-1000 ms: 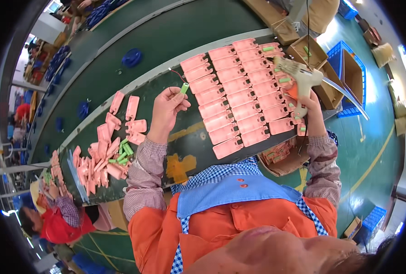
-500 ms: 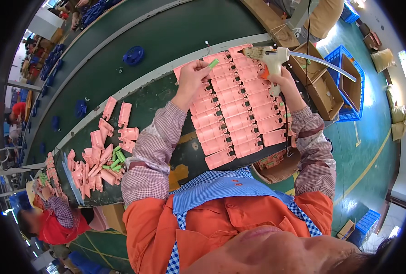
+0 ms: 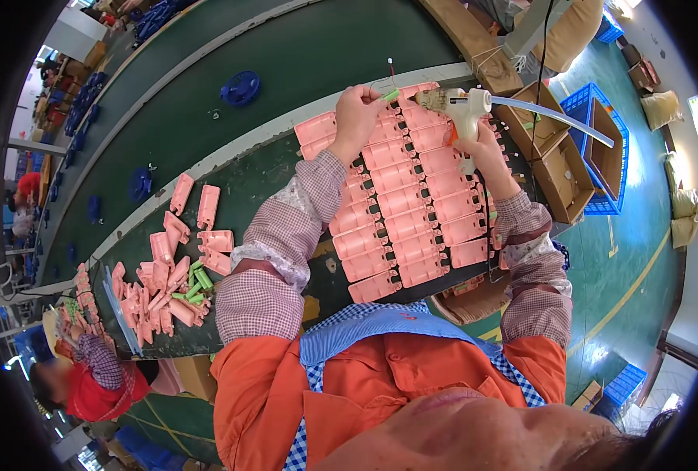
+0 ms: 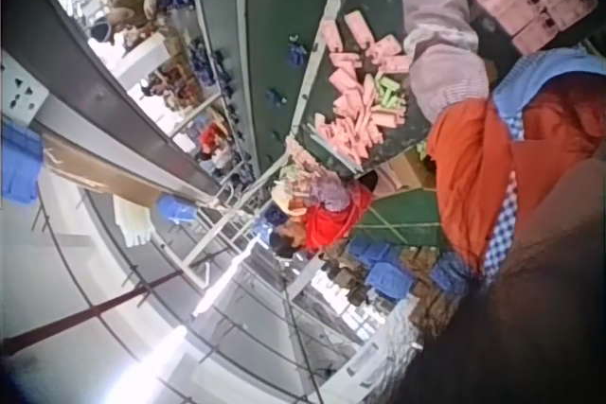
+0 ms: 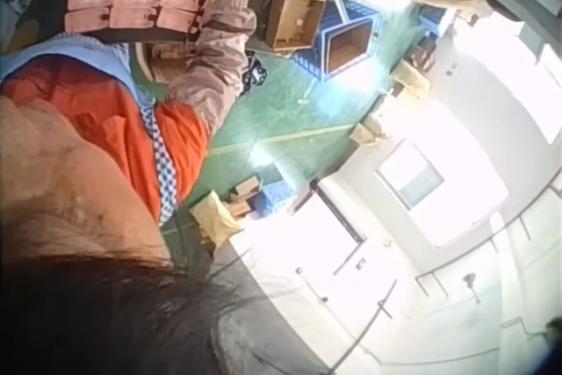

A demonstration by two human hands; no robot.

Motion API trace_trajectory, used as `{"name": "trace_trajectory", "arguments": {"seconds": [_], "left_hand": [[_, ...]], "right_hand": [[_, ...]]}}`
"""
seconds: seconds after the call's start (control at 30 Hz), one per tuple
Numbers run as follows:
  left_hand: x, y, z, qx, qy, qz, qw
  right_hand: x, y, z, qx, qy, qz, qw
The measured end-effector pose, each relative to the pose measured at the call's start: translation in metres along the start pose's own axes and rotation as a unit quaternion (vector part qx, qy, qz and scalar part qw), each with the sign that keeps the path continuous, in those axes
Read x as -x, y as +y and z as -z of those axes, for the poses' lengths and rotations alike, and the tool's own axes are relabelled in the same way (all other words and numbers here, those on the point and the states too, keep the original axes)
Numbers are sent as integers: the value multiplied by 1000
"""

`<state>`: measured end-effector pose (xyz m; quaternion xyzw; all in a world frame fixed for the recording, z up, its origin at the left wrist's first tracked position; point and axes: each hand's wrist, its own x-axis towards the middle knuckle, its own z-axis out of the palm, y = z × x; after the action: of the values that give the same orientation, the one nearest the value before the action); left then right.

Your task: Assemble electronic components by gluing small green cylinders into pink plastic housings using a hot glue gun.

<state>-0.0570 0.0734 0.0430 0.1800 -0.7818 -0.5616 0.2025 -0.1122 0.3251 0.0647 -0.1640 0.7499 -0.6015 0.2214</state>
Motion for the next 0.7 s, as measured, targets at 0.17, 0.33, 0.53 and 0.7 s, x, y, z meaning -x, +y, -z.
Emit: {"name": "trace_trajectory", "arguments": {"seconds": [0.17, 0.33, 0.53, 0.7], "left_hand": [[-11, -4, -17, -77, 34, -62, 995], [-24, -9, -43, -146, 67, -152, 975], [-32, -14, -64, -234, 71, -200, 949], [-30, -19, -70, -281, 76, -213, 933]], "right_hand": [[5, -11, 1, 18, 1, -10, 1000], [3, -8, 5, -11, 27, 12, 1000], [10, -10, 5, 26, 64, 4, 998], [17, -12, 8, 49, 50, -6, 998]]}}
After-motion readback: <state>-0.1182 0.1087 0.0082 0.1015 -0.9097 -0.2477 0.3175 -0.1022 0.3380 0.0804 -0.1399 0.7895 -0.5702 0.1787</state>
